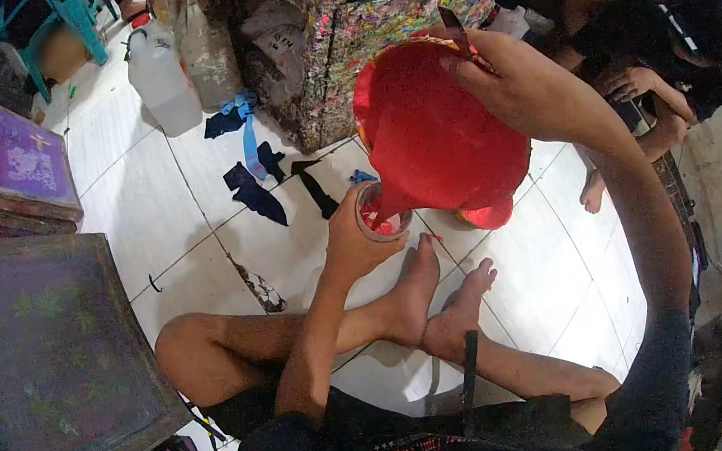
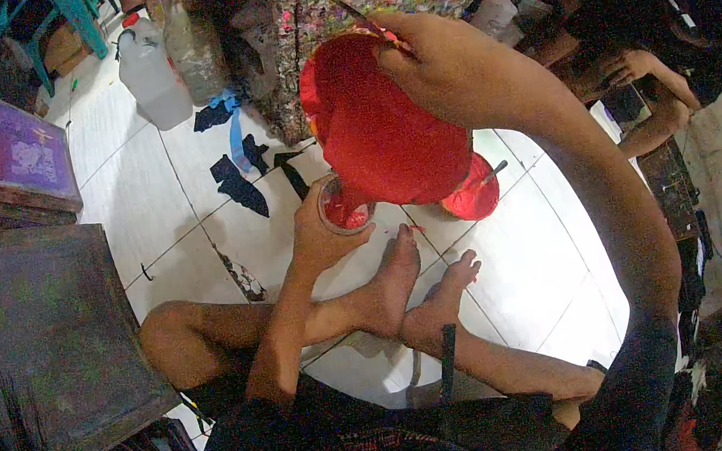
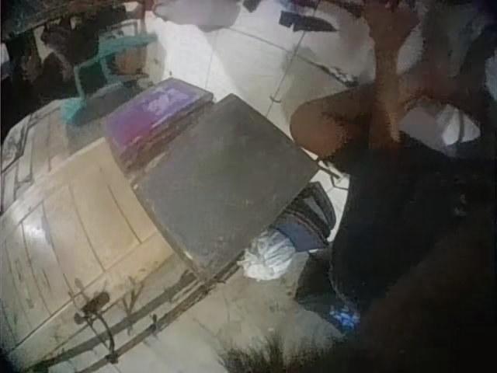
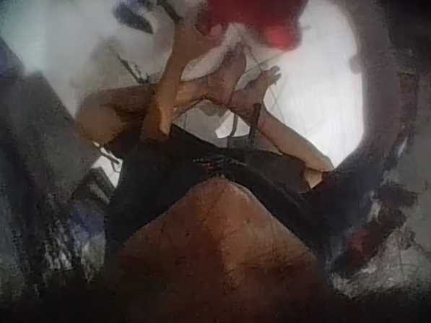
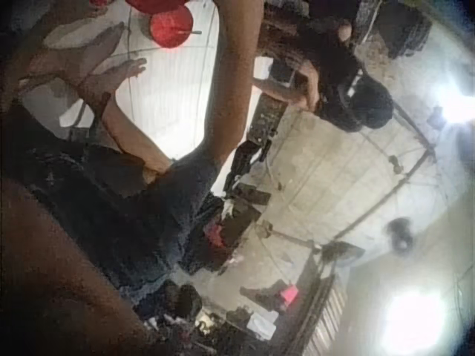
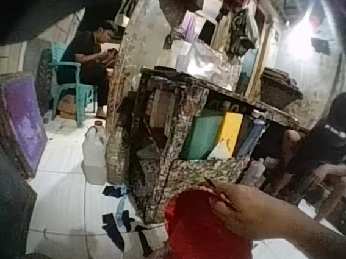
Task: The person mixes red ink in a bowl using a spoon, pours the ink into a plastic cup, and secures the cup with tape by hand.
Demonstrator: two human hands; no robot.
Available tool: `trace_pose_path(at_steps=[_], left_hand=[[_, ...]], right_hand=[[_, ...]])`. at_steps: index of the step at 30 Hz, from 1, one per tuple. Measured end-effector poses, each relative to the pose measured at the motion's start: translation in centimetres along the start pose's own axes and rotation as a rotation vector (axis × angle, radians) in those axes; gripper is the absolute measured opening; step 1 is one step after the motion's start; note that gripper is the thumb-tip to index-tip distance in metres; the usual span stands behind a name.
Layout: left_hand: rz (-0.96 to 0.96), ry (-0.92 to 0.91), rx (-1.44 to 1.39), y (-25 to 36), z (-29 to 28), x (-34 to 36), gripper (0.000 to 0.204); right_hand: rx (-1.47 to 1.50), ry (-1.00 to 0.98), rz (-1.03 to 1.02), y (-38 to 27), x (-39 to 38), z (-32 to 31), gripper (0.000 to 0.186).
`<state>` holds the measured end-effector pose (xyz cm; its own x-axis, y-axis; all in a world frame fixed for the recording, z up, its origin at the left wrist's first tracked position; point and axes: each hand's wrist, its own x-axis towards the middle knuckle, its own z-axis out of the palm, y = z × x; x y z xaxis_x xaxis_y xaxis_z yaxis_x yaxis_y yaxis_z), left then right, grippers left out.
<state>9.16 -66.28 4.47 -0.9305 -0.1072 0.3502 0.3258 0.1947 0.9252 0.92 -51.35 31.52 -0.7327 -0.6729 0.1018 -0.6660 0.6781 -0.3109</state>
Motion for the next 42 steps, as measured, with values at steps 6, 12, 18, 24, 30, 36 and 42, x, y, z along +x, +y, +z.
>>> trace_pose_path(at_steps=[6, 12, 18, 24, 30, 36, 42], left_hand=[[-0.023, 0.016, 0.031, 0.0, -0.6, -0.2, 0.074], [-0.050, -0.032, 0.027, -0.1, 0.0, 0.0, 0.082], [-0.043, -0.021, 0.066, -1.2, 0.2, -0.2, 0.086], [-0.035, -0.021, 0.019, -0.1, 0.0, -0.4, 0.085], [-0.027, -0.045, 0.112, 2.4, -0.1, -0.2, 0.083], [0.041, -0.064, 0.071, 5.3, 1.2, -0.2, 0.081], [0.042, -0.083, 0.045, 6.1, 3.7, -1.3, 0.081]], right_hand=[[-0.008, -0.001, -0.019, -0.7, 0.2, 0.0, 0.032], [0.017, 0.000, -0.057, 0.1, 0.0, 0.2, 0.030], [0.004, -0.004, -0.073, 0.1, 0.0, 0.3, 0.030], [-0.004, -0.014, -0.015, -0.3, -0.5, 0.4, 0.033], [0.067, 0.030, -0.031, 0.1, -2.0, -0.1, 0.032], [-0.031, 0.013, -0.019, -0.9, -4.3, -2.5, 0.031], [0.023, 0.024, 0.107, 0.1, -6.8, -2.9, 0.032]])
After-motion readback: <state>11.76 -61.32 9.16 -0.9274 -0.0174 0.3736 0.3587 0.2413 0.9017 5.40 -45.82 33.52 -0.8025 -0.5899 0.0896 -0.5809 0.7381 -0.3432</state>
